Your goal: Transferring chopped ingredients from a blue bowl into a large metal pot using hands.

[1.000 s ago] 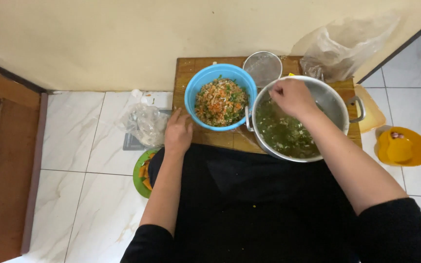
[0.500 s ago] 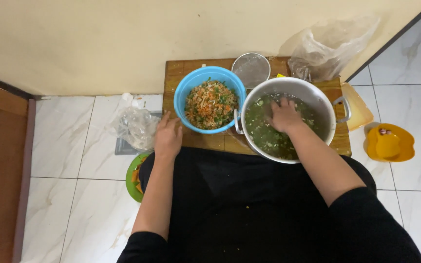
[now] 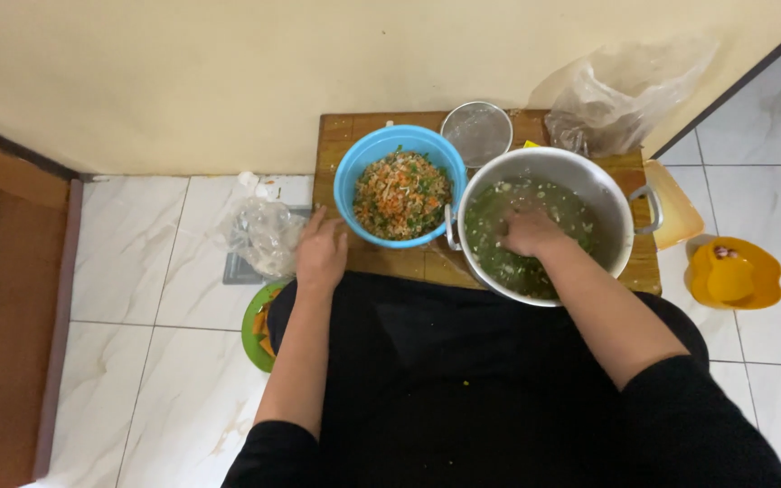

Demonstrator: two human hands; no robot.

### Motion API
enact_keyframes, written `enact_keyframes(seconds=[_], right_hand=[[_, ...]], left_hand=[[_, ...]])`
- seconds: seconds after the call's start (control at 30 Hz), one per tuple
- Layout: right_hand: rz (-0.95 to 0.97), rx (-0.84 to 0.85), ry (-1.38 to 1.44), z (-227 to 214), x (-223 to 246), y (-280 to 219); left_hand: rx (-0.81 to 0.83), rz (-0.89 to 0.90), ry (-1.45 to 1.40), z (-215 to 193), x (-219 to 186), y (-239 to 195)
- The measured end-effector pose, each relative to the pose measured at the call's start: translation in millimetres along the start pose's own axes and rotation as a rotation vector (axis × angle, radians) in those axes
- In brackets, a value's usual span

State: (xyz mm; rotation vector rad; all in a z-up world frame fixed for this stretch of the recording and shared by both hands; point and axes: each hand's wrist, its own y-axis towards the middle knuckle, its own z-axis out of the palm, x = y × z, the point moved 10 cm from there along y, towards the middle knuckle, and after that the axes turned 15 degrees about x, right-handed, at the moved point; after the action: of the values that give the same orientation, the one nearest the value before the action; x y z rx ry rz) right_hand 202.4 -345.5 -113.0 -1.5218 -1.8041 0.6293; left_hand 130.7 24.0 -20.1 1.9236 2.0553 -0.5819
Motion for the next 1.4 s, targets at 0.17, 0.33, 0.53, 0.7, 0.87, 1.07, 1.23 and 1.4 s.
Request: enact_keyframes(seconds=[0.17,0.33,0.53,0.7,0.87,1.07,1.23,1.4], right_hand=[[-0.045,0.151,0.035,25.7,0.5,3.9],[-0.022,0.273,0.003,17.8,22.2,-54.2],[-0.03,0.37,0.139,34.1,15.0,-53.3],[-0.051,0.311,0.459,25.0,6.4,-53.7],[-0.135,0.326,0.756,48.5,-9.2,-18.1],[-0.212,0.381,1.158,85.2,-59.0,65.0],[-0.308,0.419,1.275,53.7,-30.6,26.8],[-0.521,0.319,1.362,34.9,-20.1,16.5]], left_hand=[[0.014,-0.003,0.024,-1.6,-2.8,-2.7],[0.021,0.016,0.001,-0.1,-2.6,-4.2],[-0.021,0.046,0.018,-0.7,-4.5,-6.4],[0.002,0.044,0.008,2.9,-1.6,-5.5],[-0.026,0.063,0.014,2.7,0.2,-6.1],[-0.001,0.061,0.014,-0.7,-3.5,-5.8],[-0.014,0.072,0.003,0.8,-1.5,-4.1],[-0.003,0.074,0.001,1.6,-2.7,-4.2]])
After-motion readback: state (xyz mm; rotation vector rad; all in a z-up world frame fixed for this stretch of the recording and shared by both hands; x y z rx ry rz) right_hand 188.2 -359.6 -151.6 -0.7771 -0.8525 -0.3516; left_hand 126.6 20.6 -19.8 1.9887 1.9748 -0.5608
